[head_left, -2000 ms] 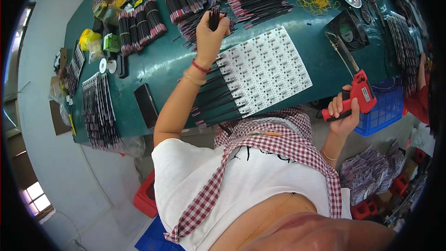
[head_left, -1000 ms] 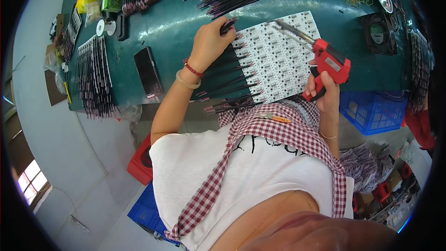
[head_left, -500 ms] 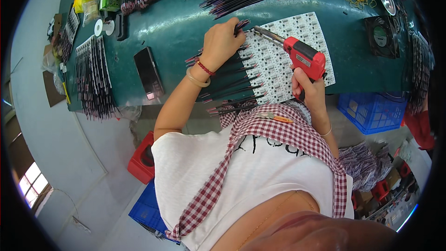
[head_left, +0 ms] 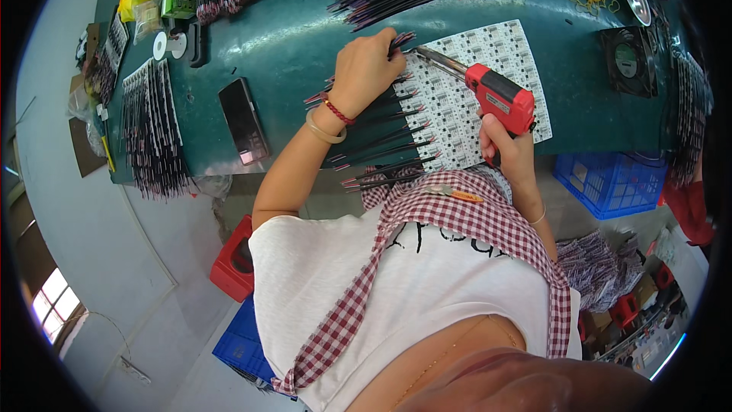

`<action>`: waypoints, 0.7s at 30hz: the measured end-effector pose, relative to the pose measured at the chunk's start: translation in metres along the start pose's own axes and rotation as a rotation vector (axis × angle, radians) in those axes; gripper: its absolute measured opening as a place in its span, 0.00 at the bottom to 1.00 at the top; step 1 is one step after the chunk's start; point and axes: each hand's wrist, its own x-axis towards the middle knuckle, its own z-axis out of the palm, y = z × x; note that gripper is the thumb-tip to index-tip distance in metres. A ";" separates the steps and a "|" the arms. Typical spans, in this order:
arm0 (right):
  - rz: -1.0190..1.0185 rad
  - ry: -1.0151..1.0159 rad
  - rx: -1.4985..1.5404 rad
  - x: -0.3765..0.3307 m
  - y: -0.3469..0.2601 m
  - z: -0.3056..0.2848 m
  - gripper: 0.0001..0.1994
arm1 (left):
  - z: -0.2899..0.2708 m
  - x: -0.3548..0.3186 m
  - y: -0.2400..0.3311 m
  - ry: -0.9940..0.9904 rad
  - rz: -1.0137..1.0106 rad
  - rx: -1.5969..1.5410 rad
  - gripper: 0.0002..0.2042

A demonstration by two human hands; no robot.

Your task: The person solders electrical wires onto a grid of LED panels using a soldering iron.

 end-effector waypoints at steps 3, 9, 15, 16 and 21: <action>0.006 -0.001 -0.008 0.000 0.003 0.000 0.11 | 0.000 -0.001 0.000 0.001 0.001 0.010 0.07; -0.041 -0.002 0.124 -0.005 -0.005 0.003 0.13 | -0.003 -0.002 0.002 -0.016 0.013 0.027 0.08; -0.027 -0.018 0.166 0.000 -0.003 0.001 0.13 | -0.002 0.002 0.002 -0.024 0.008 0.038 0.08; -0.009 -0.016 0.159 0.001 -0.001 0.001 0.12 | -0.002 0.003 0.002 -0.025 0.004 0.040 0.08; -0.017 -0.030 0.107 0.003 0.009 -0.001 0.10 | -0.001 0.002 0.002 -0.024 0.008 0.049 0.08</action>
